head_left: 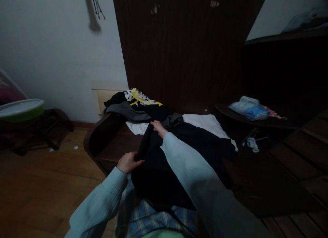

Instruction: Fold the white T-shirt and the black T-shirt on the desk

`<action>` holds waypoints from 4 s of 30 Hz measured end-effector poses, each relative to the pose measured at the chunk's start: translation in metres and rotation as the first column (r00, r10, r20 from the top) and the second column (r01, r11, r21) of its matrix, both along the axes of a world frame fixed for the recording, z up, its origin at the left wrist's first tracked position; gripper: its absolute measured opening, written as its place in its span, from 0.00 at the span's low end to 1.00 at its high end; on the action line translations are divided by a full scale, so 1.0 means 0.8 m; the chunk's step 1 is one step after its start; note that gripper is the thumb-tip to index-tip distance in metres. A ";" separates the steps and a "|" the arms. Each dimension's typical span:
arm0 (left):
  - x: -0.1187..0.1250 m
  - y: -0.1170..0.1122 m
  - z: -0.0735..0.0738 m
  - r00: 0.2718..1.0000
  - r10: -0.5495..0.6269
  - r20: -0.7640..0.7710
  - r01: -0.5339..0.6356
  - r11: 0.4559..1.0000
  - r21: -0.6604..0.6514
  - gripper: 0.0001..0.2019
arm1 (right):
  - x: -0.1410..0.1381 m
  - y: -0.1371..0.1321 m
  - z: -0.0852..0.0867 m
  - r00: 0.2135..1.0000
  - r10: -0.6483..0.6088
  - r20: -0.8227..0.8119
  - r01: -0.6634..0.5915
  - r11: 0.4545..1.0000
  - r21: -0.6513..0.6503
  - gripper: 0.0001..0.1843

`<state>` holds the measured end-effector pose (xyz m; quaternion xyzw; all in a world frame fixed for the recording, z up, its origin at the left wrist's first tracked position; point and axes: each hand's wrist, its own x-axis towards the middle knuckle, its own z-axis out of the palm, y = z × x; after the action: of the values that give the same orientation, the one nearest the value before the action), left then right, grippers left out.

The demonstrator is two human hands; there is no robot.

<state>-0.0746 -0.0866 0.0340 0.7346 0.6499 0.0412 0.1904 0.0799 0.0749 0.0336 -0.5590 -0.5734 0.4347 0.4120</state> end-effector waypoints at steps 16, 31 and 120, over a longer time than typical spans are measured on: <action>0.088 -0.039 0.040 0.812 -0.581 0.064 0.582 0.813 -0.006 0.10 | 0.080 -0.044 0.004 0.738 -0.027 -0.674 -0.176 0.957 -0.230 0.04; 0.083 0.027 -0.027 0.850 -0.487 0.202 0.332 0.792 0.512 0.19 | 0.062 -0.027 0.027 0.717 0.023 -0.697 -0.110 0.991 -0.081 0.06; 0.101 0.057 -0.050 0.882 -0.467 -0.066 0.442 0.768 0.464 0.25 | 0.209 -0.233 0.010 0.431 -0.136 0.892 -0.252 0.931 0.264 0.21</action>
<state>0.0064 -0.0409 -0.0062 0.8921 0.4184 0.1681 0.0302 0.2469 -0.1118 0.0414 -0.5978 -0.7918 -0.0288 0.1217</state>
